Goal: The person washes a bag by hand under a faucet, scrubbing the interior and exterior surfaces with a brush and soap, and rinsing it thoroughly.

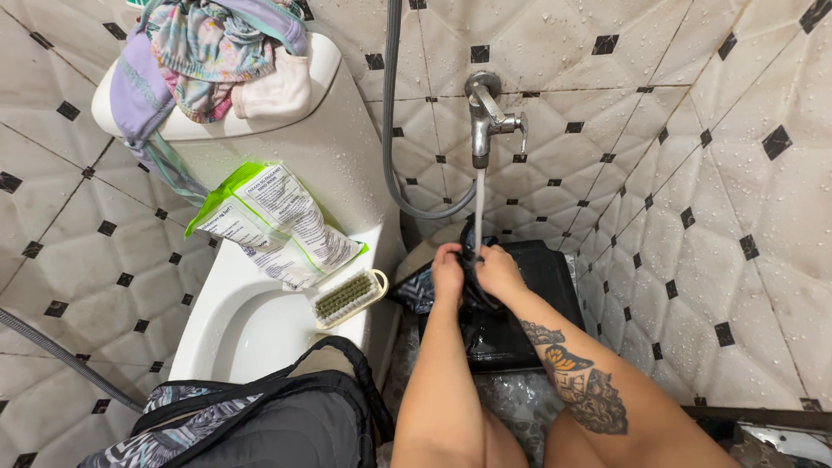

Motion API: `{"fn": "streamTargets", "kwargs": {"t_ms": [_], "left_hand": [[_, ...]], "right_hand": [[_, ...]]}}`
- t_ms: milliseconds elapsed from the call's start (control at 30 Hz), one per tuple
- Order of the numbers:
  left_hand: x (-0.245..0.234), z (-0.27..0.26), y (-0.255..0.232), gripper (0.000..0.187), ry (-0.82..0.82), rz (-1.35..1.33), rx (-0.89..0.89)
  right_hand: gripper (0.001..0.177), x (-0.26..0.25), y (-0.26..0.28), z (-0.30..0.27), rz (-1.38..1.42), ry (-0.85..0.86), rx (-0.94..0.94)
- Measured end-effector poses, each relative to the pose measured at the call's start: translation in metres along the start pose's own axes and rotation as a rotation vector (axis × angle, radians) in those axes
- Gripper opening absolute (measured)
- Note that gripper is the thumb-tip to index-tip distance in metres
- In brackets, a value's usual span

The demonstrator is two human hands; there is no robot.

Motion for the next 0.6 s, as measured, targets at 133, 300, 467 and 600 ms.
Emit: {"fn": "streamTargets", "kwargs": {"t_ms": [133,300,467,600], "left_hand": [[0.001,-0.012,-0.047,0.055,0.164,-0.039,-0.128],[-0.001,-0.014,-0.056,0.061,0.189,0.084,-0.355],[-0.005,0.001,-0.013,0.042,-0.033,0.029,-0.368],[-0.005,0.006,-0.012,0.036,-0.065,0.066,-0.325]], "right_hand": [[0.034,-0.017,0.006,0.002,-0.018,0.040,-0.108],[0.030,-0.023,0.007,-0.003,0.161,0.157,-0.156],[0.055,-0.017,0.022,-0.024,0.075,0.217,-0.238],[0.101,-0.022,0.045,-0.054,-0.171,0.334,-0.022]]}}
Point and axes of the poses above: each hand's wrist, its own z-axis towards the middle knuckle, its own x-axis out of the palm, y = z × x, the point moved 1 cm from there along z, towards the middle knuckle, and after that the axes turned 11 degrees about y, right-handed, at the moved point
